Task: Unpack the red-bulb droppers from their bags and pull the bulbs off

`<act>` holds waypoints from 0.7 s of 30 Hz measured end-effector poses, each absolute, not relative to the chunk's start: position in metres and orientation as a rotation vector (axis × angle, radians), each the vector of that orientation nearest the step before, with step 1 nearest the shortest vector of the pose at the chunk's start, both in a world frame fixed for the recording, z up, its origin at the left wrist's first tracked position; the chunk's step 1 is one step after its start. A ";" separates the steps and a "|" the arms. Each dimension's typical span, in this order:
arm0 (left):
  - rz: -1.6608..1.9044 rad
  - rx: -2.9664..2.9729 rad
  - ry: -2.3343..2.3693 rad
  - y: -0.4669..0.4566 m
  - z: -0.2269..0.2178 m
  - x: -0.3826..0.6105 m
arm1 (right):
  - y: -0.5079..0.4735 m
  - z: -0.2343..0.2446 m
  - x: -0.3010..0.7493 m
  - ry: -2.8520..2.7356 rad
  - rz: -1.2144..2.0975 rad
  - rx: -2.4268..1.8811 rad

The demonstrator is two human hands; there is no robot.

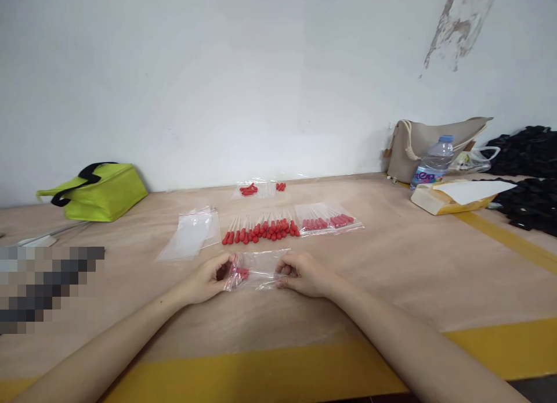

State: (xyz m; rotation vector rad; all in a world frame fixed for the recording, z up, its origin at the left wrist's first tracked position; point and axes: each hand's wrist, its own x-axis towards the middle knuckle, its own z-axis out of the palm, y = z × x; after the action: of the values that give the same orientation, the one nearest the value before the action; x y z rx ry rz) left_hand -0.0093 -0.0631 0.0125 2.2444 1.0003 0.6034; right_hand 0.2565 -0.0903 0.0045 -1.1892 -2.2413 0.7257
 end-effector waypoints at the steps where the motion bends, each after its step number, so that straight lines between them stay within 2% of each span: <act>1: 0.616 2.208 0.980 -0.063 0.012 -0.011 | -0.091 0.005 0.256 -2.242 0.726 -1.195; 9: 0.698 1.823 0.947 -0.041 0.039 -0.060 | -0.091 0.006 0.256 -2.257 0.727 -1.207; 11: 0.861 1.813 1.073 -0.035 0.050 -0.078 | -0.091 0.005 0.256 -2.263 0.727 -1.208; 15: 1.413 1.764 1.376 -0.024 0.063 -0.089 | -0.090 0.005 0.257 -2.265 0.730 -1.201; 18: 1.656 1.919 1.511 -0.011 0.062 -0.074 | -0.090 0.005 0.257 -2.262 0.731 -1.195; 21: 1.631 2.422 1.472 0.006 0.050 -0.053 | -0.091 0.006 0.256 -2.268 0.722 -1.202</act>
State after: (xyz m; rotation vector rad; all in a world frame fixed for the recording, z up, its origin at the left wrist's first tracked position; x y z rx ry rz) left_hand -0.0530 0.0061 0.0503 2.4221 1.4724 1.6308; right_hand 0.2561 -0.0912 0.0057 -1.2015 -2.2677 0.7224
